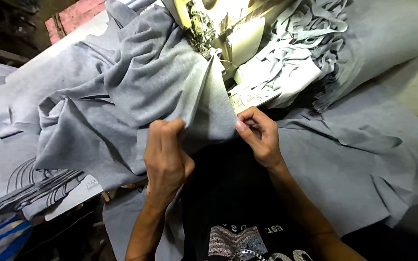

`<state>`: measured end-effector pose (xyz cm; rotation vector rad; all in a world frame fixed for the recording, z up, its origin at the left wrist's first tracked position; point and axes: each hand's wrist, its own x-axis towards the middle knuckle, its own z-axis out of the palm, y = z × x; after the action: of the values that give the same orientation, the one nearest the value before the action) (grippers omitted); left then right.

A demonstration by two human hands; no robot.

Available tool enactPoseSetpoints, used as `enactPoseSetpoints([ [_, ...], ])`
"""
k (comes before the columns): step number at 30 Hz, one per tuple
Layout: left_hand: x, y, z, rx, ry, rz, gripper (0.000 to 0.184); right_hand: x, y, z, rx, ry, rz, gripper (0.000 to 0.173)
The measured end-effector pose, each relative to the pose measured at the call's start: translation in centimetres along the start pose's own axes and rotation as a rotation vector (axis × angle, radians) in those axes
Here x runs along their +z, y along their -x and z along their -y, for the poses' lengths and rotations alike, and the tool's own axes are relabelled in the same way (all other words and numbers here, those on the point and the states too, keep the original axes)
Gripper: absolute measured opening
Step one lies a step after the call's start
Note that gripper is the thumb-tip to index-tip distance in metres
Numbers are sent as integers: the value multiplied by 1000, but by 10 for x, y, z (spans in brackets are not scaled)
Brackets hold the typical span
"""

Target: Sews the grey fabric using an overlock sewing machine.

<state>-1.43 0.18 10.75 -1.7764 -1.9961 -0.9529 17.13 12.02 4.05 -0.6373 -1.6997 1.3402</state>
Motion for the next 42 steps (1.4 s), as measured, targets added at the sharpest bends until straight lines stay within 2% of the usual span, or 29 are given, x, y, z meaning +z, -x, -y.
enactPoseSetpoints([
  [3,-11,-19,-25,-67,109,163,29,-1,0,8,46,9,4,14],
  [5,-7,-20,-38,-76,104,130,22,-2,2,10,85,57,-16,19],
  [8,9,-13,-55,-105,54,35,17,-5,7,9,87,109,-37,16],
  [14,46,12,-75,-125,67,52,13,-6,22,5,100,144,-76,13],
  [20,68,27,-77,-109,126,66,27,-8,25,0,70,188,-103,14],
  [27,80,15,-68,-56,153,28,35,-14,10,0,51,230,-123,13],
  [34,80,0,-64,-41,110,-8,32,-16,-10,4,12,250,-87,12],
  [42,76,-16,-53,-50,149,-57,28,-13,-30,0,-12,84,-15,8],
])
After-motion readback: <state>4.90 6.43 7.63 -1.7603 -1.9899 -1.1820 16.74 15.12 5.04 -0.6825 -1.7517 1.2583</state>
